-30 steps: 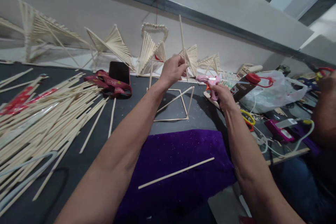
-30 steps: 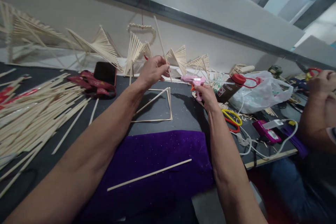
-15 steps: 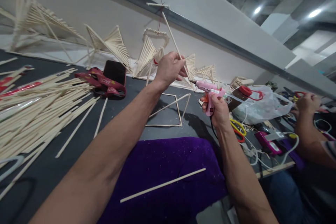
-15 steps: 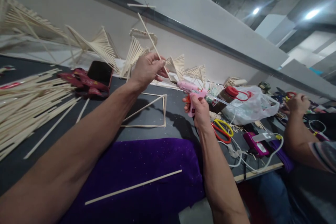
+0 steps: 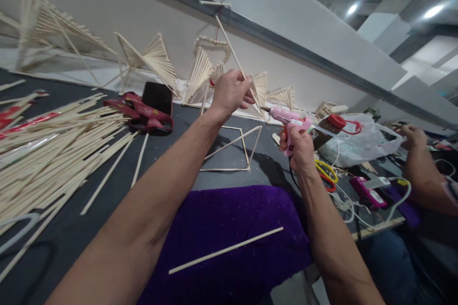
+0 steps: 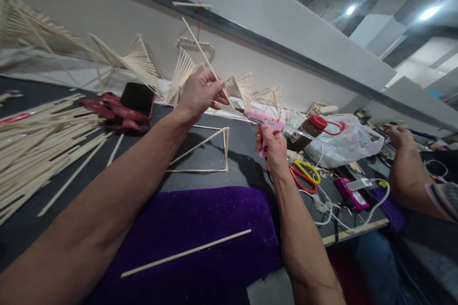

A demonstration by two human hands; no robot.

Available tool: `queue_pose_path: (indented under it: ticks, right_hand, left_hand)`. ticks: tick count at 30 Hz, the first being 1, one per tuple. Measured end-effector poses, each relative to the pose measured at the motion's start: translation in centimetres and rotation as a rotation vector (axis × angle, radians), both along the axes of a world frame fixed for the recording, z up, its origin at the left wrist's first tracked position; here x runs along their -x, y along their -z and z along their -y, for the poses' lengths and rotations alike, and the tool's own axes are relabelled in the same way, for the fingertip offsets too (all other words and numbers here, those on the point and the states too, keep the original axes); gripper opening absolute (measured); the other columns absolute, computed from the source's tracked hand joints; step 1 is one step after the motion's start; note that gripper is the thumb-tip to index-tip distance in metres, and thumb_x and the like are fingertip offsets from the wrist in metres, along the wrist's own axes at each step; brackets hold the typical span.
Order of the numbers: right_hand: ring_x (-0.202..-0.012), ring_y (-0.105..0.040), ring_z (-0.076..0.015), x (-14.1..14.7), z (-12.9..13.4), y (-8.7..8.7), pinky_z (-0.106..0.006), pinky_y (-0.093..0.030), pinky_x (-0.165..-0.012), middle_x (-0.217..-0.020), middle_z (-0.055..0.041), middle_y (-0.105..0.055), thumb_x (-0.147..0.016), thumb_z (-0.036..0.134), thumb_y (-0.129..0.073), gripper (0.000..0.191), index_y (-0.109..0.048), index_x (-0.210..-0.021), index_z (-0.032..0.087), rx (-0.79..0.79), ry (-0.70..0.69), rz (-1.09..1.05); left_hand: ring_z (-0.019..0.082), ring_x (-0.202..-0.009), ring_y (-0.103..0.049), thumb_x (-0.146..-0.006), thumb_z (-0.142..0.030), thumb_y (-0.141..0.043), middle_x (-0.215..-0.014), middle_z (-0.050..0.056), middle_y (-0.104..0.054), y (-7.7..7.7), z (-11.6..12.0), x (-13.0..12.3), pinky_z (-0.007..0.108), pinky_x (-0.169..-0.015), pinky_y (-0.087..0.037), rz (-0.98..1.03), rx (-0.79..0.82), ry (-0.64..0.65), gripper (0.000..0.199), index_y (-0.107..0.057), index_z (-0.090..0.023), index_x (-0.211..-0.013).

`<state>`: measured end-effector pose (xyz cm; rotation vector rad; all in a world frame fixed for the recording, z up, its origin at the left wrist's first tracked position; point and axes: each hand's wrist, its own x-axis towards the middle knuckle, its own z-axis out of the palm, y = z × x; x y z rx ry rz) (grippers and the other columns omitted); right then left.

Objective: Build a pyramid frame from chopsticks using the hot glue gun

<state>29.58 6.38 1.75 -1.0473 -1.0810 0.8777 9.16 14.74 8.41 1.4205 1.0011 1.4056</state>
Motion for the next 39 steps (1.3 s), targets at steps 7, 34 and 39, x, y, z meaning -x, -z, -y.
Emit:
queue_pose_path:
  ticks: [7, 34, 39]
  right_hand:
    - [-0.044, -0.047, -0.0060, 0.0, 0.0, 0.2, -0.021, -0.041, -0.041, -0.062, 0.0067, -0.057, -0.072, 0.067, -0.085, 0.052, -0.059, -0.079, 0.023, -0.019, -0.021, 0.039]
    - [-0.041, -0.053, -0.0062, -0.1, -3.8, 3.8, -0.015, -0.044, -0.041, -0.054, 0.0024, -0.062, -0.100, 0.023, -0.063, 0.024, -0.065, -0.078, 0.014, 0.458, 0.129, -0.035]
    - [-0.045, -0.058, -0.0077, -0.1, -5.2, 3.8, -0.017, -0.044, -0.043, -0.056, -0.0004, -0.065, -0.097, 0.013, -0.063, 0.021, -0.068, -0.077, 0.011, 0.460, 0.104, 0.015]
  left_hand:
    - [0.014, -0.067, -0.073, -0.099, -0.015, -0.059, -0.075, 0.003, -0.070, 0.1, -0.1, -0.1, 0.020, -0.064, -0.057, -0.032, 0.012, -0.008, 0.004, -0.058, -0.018, -0.096]
    - [0.018, -0.065, -0.072, -0.078, -0.010, -0.076, -0.065, 0.004, -0.066, 2.7, -1.5, 0.4, 0.035, -0.073, -0.067, -0.264, 0.020, 0.039, 0.011, -0.066, -0.014, -0.082]
    - [0.020, -0.068, -0.074, -0.074, -0.009, -0.076, -0.068, 0.004, -0.068, 3.3, -2.0, 0.5, 0.036, -0.074, -0.068, -0.357, 0.030, 0.047, 0.016, -0.068, -0.014, -0.087]
